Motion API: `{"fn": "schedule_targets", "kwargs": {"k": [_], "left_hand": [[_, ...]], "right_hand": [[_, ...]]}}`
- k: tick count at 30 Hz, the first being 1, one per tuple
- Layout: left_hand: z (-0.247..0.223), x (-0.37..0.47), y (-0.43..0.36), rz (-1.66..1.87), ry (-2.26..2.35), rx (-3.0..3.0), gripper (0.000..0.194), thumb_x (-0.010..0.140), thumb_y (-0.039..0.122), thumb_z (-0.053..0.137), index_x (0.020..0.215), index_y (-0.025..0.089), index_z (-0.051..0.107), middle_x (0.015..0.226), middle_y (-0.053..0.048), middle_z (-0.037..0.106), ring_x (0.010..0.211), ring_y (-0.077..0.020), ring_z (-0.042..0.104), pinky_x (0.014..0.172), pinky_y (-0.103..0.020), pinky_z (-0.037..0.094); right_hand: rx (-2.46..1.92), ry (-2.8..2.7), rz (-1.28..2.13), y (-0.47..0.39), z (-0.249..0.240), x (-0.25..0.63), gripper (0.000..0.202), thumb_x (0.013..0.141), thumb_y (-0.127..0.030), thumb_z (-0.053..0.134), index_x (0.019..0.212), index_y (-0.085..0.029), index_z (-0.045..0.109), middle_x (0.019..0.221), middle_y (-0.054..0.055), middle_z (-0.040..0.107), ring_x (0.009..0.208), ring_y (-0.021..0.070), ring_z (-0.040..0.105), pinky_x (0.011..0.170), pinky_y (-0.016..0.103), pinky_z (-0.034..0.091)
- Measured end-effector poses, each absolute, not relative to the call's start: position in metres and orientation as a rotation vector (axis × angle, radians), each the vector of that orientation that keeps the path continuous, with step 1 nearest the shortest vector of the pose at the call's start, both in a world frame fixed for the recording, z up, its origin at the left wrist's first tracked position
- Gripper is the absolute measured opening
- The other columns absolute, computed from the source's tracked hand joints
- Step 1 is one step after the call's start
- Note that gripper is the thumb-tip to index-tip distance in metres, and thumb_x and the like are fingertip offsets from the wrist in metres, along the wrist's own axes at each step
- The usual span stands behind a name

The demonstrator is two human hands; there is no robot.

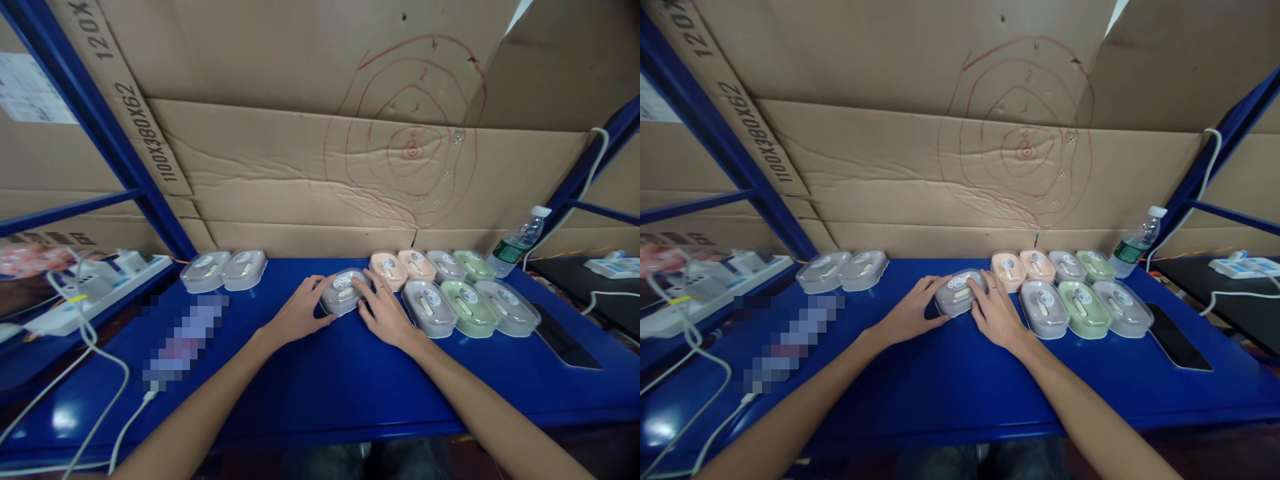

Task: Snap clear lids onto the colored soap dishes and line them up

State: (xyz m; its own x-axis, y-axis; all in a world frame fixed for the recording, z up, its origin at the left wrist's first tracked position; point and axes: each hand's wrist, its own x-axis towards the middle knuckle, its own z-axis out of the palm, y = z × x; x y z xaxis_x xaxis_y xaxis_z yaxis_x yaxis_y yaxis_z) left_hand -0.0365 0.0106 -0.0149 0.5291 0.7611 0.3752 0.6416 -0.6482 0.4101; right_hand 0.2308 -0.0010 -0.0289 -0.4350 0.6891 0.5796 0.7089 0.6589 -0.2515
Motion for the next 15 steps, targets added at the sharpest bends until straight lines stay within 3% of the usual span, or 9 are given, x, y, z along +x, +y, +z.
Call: {"fn": "schedule_targets", "kwargs": {"k": [7, 15], "left_hand": [[-0.014, -0.035, 0.011, 0.837, 1.272, 2.523, 0.083, 0.090, 0.048, 0.084, 0.161, 0.031, 0.044, 0.139, -0.011, 0.058, 0.130, -0.0360, 0.058, 0.113, -0.056, 0.049], [-0.018, -0.036, 0.013, 0.849, 1.283, 2.521, 0.085, 0.090, 0.053, 0.084, 0.161, 0.033, 0.043, 0.137, -0.011, 0.058, 0.127, -0.0354, 0.060, 0.111, -0.055, 0.050]], "right_hand": [[-0.962, -2.219, -0.150, -0.012, -0.019, 0.224, 0.046, 0.104, -0.024, 0.055, 0.150, -0.019, 0.057, 0.152, 0.021, 0.051, 0.147, 0.0385, 0.047, 0.122, 0.067, 0.045], [-0.939, -2.259, -0.177, -0.012, -0.017, 0.222, 0.043, 0.103, -0.027, 0.060, 0.145, -0.018, 0.063, 0.143, 0.021, 0.060, 0.139, 0.0372, 0.054, 0.120, 0.065, 0.047]]}}
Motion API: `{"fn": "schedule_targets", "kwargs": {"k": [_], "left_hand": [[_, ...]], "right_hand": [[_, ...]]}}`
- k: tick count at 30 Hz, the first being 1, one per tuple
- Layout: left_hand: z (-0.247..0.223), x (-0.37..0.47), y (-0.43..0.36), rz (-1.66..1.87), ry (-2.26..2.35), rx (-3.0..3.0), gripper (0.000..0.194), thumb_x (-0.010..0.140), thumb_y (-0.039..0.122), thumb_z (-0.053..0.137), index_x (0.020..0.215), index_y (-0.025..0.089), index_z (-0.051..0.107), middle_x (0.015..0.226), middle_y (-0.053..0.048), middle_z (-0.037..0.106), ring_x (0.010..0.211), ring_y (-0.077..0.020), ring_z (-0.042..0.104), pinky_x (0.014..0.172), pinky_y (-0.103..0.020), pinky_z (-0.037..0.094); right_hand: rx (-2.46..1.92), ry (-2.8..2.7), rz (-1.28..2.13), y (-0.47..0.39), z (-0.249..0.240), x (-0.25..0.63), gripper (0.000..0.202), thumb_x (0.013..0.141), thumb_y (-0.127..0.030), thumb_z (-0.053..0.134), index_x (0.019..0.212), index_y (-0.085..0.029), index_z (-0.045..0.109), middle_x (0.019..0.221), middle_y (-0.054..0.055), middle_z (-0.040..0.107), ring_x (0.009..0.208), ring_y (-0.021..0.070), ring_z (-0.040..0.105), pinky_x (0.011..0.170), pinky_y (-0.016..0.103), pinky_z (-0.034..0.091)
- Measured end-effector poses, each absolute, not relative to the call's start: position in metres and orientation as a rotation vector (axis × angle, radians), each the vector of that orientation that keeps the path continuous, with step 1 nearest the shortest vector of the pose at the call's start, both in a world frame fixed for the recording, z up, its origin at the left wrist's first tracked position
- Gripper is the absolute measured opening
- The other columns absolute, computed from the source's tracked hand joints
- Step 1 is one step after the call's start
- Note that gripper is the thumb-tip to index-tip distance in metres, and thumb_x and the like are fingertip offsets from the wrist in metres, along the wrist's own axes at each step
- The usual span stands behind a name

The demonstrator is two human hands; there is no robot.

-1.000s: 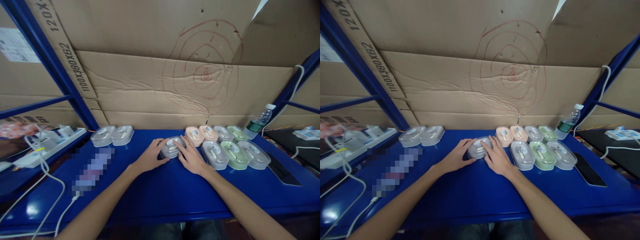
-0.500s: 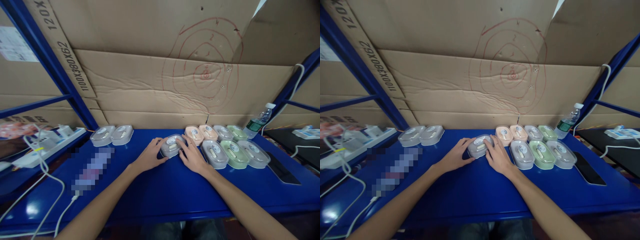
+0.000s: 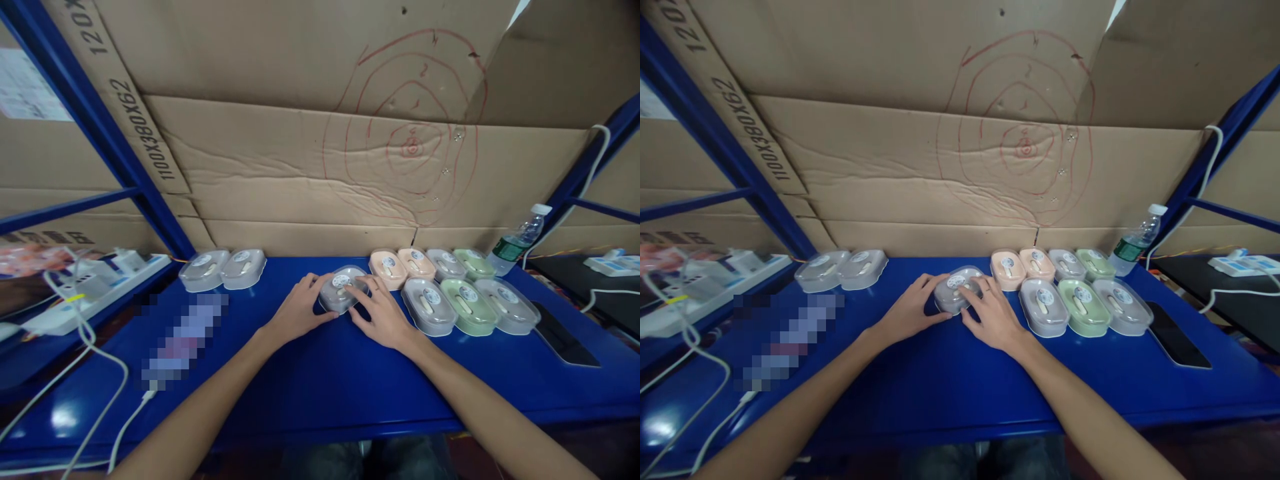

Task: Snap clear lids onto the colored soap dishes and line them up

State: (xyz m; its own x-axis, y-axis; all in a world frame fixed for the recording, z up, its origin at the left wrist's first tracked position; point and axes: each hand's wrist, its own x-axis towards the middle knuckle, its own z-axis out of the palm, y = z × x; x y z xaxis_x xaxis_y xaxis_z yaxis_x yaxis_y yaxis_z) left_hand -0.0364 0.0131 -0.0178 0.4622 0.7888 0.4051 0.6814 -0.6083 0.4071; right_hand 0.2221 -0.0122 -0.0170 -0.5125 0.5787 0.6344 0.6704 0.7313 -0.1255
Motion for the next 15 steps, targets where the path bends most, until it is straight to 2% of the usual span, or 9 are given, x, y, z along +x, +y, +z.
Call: {"fn": "schedule_targets", "kwargs": {"k": [8, 11, 15], "left_hand": [[-0.0146, -0.0333, 0.0100, 0.785, 1.247, 2.529, 0.082, 0.092, 0.048, 0.082, 0.162, 0.031, 0.041, 0.140, -0.011, 0.056, 0.129, -0.0350, 0.058, 0.112, -0.056, 0.050], [-0.0157, -0.0329, 0.0088, 0.755, 1.235, 2.529, 0.082, 0.093, 0.047, 0.080, 0.162, 0.030, 0.039, 0.141, -0.012, 0.054, 0.130, -0.0346, 0.058, 0.114, -0.056, 0.049], [-0.0156, -0.0317, 0.0058, 0.736, 1.212, 2.552, 0.082, 0.095, 0.044, 0.079, 0.164, 0.030, 0.036, 0.140, -0.011, 0.055, 0.128, -0.0341, 0.059, 0.113, -0.055, 0.051]], "right_hand": [[-1.030, -2.241, -0.120, -0.0076, -0.0217, 0.2243, 0.052, 0.103, -0.041, 0.063, 0.146, -0.013, 0.059, 0.157, 0.024, 0.053, 0.154, 0.0389, 0.044, 0.127, 0.062, 0.042], [-1.068, -2.253, -0.133, -0.0070, -0.0215, 0.2253, 0.058, 0.102, -0.047, 0.065, 0.149, -0.014, 0.055, 0.160, 0.024, 0.049, 0.156, 0.0403, 0.041, 0.127, 0.063, 0.041], [-1.152, -2.244, -0.173, -0.0078, -0.0175, 0.2266, 0.057, 0.102, -0.045, 0.065, 0.149, -0.016, 0.056, 0.157, 0.024, 0.049, 0.152, 0.0411, 0.043, 0.123, 0.064, 0.045]]}}
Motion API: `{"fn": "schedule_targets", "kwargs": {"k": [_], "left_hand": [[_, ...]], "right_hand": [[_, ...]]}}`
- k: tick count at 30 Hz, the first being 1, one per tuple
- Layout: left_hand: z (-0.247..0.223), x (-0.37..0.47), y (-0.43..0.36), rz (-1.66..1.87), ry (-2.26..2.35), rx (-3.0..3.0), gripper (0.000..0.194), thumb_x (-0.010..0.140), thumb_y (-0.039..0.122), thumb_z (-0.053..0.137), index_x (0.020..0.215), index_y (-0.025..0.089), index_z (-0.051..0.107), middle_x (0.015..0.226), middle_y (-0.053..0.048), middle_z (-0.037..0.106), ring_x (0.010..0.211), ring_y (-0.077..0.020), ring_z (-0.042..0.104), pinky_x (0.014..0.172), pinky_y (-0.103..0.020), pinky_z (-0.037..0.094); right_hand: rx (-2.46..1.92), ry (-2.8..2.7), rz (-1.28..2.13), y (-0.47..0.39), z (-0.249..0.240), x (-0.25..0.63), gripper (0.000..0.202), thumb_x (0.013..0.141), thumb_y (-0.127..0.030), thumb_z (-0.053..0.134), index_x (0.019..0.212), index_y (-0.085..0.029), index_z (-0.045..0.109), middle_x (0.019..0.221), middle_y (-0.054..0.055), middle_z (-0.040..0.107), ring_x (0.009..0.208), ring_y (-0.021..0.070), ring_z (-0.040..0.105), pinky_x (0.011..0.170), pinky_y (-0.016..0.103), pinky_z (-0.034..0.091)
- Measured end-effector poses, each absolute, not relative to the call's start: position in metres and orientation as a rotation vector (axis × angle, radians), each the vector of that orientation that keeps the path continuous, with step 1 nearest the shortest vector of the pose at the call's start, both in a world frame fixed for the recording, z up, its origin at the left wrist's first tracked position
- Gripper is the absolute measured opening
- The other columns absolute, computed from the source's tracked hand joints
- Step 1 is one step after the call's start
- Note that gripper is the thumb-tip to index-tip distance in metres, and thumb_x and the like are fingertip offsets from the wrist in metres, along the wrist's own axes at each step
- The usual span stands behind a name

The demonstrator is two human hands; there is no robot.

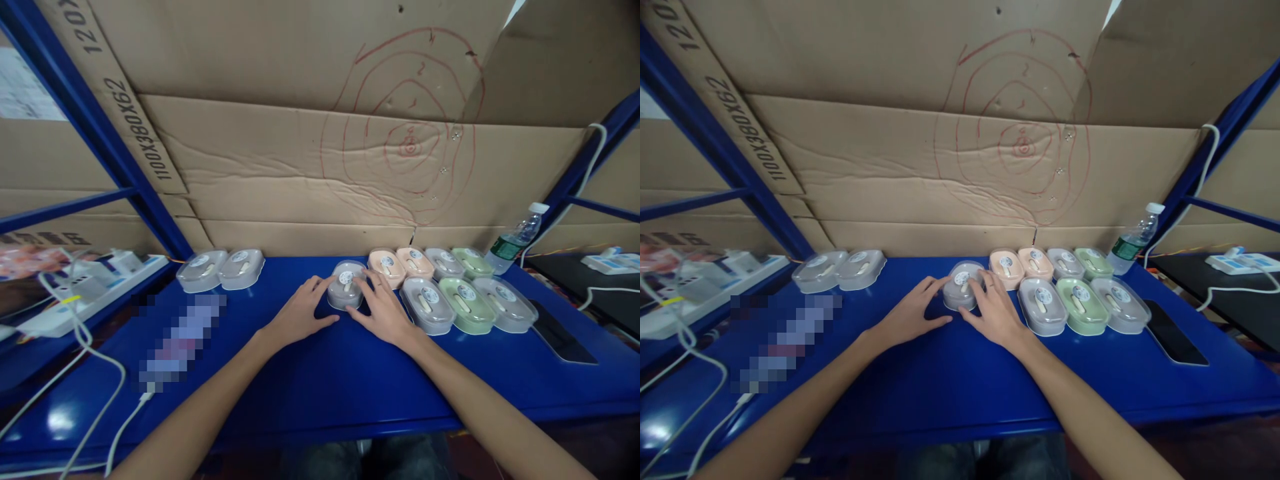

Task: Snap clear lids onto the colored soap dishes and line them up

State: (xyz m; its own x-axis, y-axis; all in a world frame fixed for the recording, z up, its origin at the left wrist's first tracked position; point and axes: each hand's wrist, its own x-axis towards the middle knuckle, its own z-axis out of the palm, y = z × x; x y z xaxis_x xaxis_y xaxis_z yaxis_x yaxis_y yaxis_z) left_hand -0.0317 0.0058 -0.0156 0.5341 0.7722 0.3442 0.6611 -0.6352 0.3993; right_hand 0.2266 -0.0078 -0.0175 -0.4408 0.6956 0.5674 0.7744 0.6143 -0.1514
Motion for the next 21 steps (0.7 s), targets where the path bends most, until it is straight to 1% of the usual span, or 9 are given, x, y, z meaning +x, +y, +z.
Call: {"fn": "schedule_targets", "kwargs": {"k": [4, 7, 10, 13, 15, 18, 21], "left_hand": [[-0.013, -0.029, 0.002, 0.713, 1.213, 2.549, 0.087, 0.097, 0.040, 0.077, 0.168, 0.032, 0.028, 0.143, -0.011, 0.055, 0.131, -0.0345, 0.059, 0.113, -0.054, 0.051], [-0.011, -0.029, 0.001, 0.693, 1.231, 2.537, 0.090, 0.098, 0.039, 0.076, 0.170, 0.034, 0.022, 0.147, -0.011, 0.053, 0.134, -0.0348, 0.058, 0.114, -0.054, 0.051], [-0.012, -0.030, 0.003, 0.678, 1.234, 2.549, 0.088, 0.099, 0.038, 0.074, 0.170, 0.034, 0.023, 0.147, -0.012, 0.054, 0.134, -0.0349, 0.058, 0.114, -0.055, 0.051], [-0.014, -0.031, 0.004, 0.685, 1.225, 2.567, 0.083, 0.100, 0.040, 0.073, 0.169, 0.034, 0.026, 0.145, -0.012, 0.055, 0.132, -0.0347, 0.059, 0.114, -0.056, 0.051], [-0.015, -0.032, 0.005, 0.702, 1.209, 2.578, 0.079, 0.101, 0.041, 0.071, 0.167, 0.033, 0.030, 0.142, -0.011, 0.056, 0.130, -0.0342, 0.060, 0.114, -0.056, 0.051], [-0.017, -0.033, 0.007, 0.733, 1.181, 2.592, 0.073, 0.102, 0.041, 0.070, 0.165, 0.031, 0.036, 0.140, -0.011, 0.057, 0.128, -0.0334, 0.060, 0.115, -0.056, 0.050], [-0.019, -0.034, 0.009, 0.759, 1.166, 2.612, 0.070, 0.102, 0.041, 0.069, 0.164, 0.030, 0.038, 0.139, -0.011, 0.058, 0.130, -0.0335, 0.059, 0.120, -0.059, 0.044]], "right_hand": [[-1.248, -2.245, -0.291, -0.006, -0.016, 0.227, 0.053, 0.102, -0.038, 0.062, 0.150, -0.014, 0.058, 0.146, 0.024, 0.055, 0.139, 0.0418, 0.050, 0.118, 0.063, 0.049], [-1.278, -2.241, -0.392, -0.003, -0.018, 0.228, 0.055, 0.102, -0.036, 0.061, 0.150, -0.011, 0.058, 0.143, 0.025, 0.057, 0.137, 0.0422, 0.050, 0.119, 0.062, 0.047], [-1.326, -2.218, -0.478, 0.001, -0.020, 0.230, 0.054, 0.102, -0.032, 0.059, 0.150, -0.008, 0.057, 0.146, 0.026, 0.056, 0.141, 0.0439, 0.045, 0.121, 0.063, 0.043], [-1.366, -2.211, -0.514, 0.003, -0.019, 0.233, 0.052, 0.102, -0.025, 0.057, 0.151, -0.006, 0.056, 0.147, 0.026, 0.056, 0.140, 0.0432, 0.045, 0.123, 0.064, 0.040], [-1.329, -2.217, -0.512, 0.002, -0.018, 0.234, 0.051, 0.102, -0.023, 0.056, 0.151, -0.008, 0.056, 0.147, 0.025, 0.056, 0.139, 0.0416, 0.046, 0.123, 0.063, 0.041], [-1.196, -2.257, -0.496, -0.003, -0.015, 0.233, 0.049, 0.102, -0.025, 0.058, 0.150, -0.016, 0.059, 0.149, 0.022, 0.054, 0.140, 0.0406, 0.045, 0.120, 0.062, 0.044], [-1.121, -2.330, -0.476, -0.006, -0.014, 0.228, 0.047, 0.102, -0.024, 0.058, 0.149, -0.019, 0.062, 0.149, 0.022, 0.055, 0.139, 0.0409, 0.046, 0.117, 0.062, 0.046]]}}
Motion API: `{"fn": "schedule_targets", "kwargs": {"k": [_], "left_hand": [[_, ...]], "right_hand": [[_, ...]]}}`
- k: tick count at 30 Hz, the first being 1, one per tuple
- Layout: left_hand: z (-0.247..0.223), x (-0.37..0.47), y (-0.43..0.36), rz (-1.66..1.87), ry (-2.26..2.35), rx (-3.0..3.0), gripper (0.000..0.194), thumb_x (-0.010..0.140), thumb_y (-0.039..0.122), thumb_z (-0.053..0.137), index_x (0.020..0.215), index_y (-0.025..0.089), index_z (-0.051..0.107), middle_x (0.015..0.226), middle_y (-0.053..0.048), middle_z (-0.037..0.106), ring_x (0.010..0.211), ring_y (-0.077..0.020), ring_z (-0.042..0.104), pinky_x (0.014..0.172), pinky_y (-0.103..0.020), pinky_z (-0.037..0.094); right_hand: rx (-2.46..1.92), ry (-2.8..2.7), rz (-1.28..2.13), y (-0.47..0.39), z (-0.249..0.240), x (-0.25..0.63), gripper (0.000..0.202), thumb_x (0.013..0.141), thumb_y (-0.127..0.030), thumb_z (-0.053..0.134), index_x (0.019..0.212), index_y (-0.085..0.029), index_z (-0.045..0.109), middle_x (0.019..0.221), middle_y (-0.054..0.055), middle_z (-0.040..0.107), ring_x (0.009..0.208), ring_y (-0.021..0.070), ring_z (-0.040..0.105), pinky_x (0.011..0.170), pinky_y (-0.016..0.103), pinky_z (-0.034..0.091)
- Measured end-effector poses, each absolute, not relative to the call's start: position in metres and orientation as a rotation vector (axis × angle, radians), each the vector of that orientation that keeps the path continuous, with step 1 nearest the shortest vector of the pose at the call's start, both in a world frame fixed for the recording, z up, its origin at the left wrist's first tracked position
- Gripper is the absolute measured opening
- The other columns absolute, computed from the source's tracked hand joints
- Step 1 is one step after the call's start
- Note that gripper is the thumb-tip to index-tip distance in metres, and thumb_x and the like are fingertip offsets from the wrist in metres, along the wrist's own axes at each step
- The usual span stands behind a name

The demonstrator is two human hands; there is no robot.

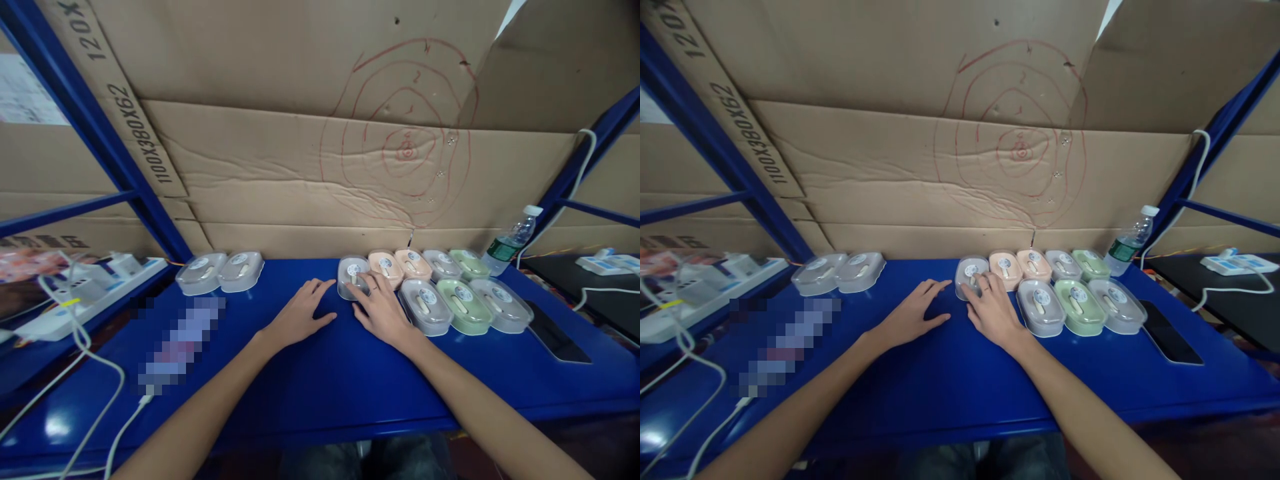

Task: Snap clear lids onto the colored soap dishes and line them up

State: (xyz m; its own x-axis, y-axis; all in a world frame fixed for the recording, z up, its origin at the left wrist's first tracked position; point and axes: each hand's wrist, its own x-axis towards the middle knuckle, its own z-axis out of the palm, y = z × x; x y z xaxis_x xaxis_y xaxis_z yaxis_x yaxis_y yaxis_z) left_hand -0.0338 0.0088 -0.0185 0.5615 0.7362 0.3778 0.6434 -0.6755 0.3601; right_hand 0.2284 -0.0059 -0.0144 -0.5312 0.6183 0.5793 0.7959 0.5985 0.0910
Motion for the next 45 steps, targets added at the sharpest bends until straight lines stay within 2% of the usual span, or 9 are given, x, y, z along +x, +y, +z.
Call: {"fn": "schedule_targets", "kwargs": {"k": [6, 9, 13, 17, 24, 30, 33, 38, 45], "left_hand": [[-0.019, -0.036, 0.012, 0.784, 1.174, 2.626, 0.065, 0.103, 0.044, 0.067, 0.161, 0.030, 0.043, 0.137, -0.010, 0.059, 0.132, -0.0336, 0.056, 0.126, -0.062, 0.034], [-0.016, -0.037, 0.014, 0.790, 1.219, 2.621, 0.060, 0.102, 0.044, 0.067, 0.156, 0.028, 0.049, 0.134, -0.011, 0.060, 0.127, -0.0336, 0.058, 0.122, -0.061, 0.039], [-0.014, -0.043, 0.023, 0.851, 1.406, 2.640, 0.050, 0.100, 0.044, 0.066, 0.145, 0.024, 0.059, 0.129, -0.013, 0.061, 0.121, -0.0349, 0.055, 0.111, -0.057, 0.048], [-0.009, -0.058, 0.033, 0.838, 1.783, 2.639, 0.048, 0.100, 0.046, 0.063, 0.137, 0.017, 0.065, 0.129, -0.018, 0.061, 0.125, -0.0402, 0.051, 0.110, -0.058, 0.047], [0.002, -0.094, 0.045, 0.658, 2.448, 2.354, 0.063, 0.098, 0.053, 0.061, 0.143, 0.010, 0.060, 0.151, -0.029, 0.051, 0.145, -0.0534, 0.036, 0.115, -0.066, 0.037], [-0.008, -0.119, 0.055, 0.505, 2.683, 2.092, 0.078, 0.097, 0.054, 0.060, 0.156, 0.005, 0.046, 0.166, -0.030, 0.039, 0.155, -0.0561, 0.025, 0.123, -0.068, 0.024], [-0.010, -0.123, 0.056, 0.462, 2.690, 2.099, 0.077, 0.096, 0.053, 0.061, 0.156, 0.005, 0.046, 0.166, -0.030, 0.039, 0.153, -0.0572, 0.029, 0.122, -0.068, 0.025], [-0.004, -0.115, 0.051, 0.448, 2.723, 2.186, 0.059, 0.098, 0.048, 0.060, 0.140, 0.006, 0.058, 0.144, -0.029, 0.055, 0.133, -0.0532, 0.048, 0.110, -0.061, 0.040], [0.005, -0.090, 0.040, 0.531, 2.511, 2.415, 0.042, 0.099, 0.042, 0.058, 0.129, 0.013, 0.063, 0.127, -0.023, 0.058, 0.116, -0.0459, 0.052, 0.091, -0.054, 0.049]], "right_hand": [[-1.180, -2.320, -0.377, -0.002, -0.019, 0.226, 0.055, 0.101, -0.028, 0.058, 0.155, -0.019, 0.057, 0.156, 0.020, 0.053, 0.146, 0.0450, 0.042, 0.121, 0.070, 0.039], [-1.219, -2.291, -0.349, 0.000, -0.021, 0.228, 0.059, 0.100, -0.031, 0.060, 0.158, -0.018, 0.055, 0.162, 0.021, 0.049, 0.153, 0.0473, 0.035, 0.125, 0.073, 0.031], [-1.251, -2.297, -0.359, 0.000, -0.024, 0.229, 0.062, 0.101, -0.034, 0.062, 0.160, -0.014, 0.052, 0.167, 0.022, 0.044, 0.160, 0.0482, 0.028, 0.130, 0.071, 0.025], [-1.286, -2.322, -0.382, 0.001, -0.026, 0.228, 0.066, 0.103, -0.036, 0.062, 0.163, -0.015, 0.048, 0.169, 0.024, 0.042, 0.161, 0.0501, 0.026, 0.130, 0.072, 0.022], [-1.290, -2.311, -0.343, 0.005, -0.030, 0.231, 0.069, 0.105, -0.044, 0.059, 0.168, -0.021, 0.040, 0.174, 0.019, 0.036, 0.164, 0.0489, 0.019, 0.130, 0.074, 0.019], [-1.317, -2.292, -0.323, 0.007, -0.034, 0.231, 0.068, 0.107, -0.045, 0.056, 0.169, -0.023, 0.040, 0.177, 0.018, 0.031, 0.165, 0.0484, 0.017, 0.130, 0.073, 0.019], [-1.325, -2.267, -0.310, 0.006, -0.034, 0.230, 0.066, 0.107, -0.046, 0.055, 0.168, -0.024, 0.040, 0.178, 0.017, 0.030, 0.166, 0.0465, 0.017, 0.131, 0.073, 0.019], [-1.324, -2.280, -0.323, 0.006, -0.034, 0.229, 0.069, 0.107, -0.047, 0.056, 0.169, -0.024, 0.038, 0.178, 0.017, 0.029, 0.167, 0.0450, 0.013, 0.131, 0.073, 0.017], [-1.326, -2.270, -0.351, 0.007, -0.037, 0.228, 0.070, 0.107, -0.046, 0.057, 0.169, -0.022, 0.038, 0.177, 0.020, 0.029, 0.166, 0.0467, 0.013, 0.130, 0.072, 0.021]]}}
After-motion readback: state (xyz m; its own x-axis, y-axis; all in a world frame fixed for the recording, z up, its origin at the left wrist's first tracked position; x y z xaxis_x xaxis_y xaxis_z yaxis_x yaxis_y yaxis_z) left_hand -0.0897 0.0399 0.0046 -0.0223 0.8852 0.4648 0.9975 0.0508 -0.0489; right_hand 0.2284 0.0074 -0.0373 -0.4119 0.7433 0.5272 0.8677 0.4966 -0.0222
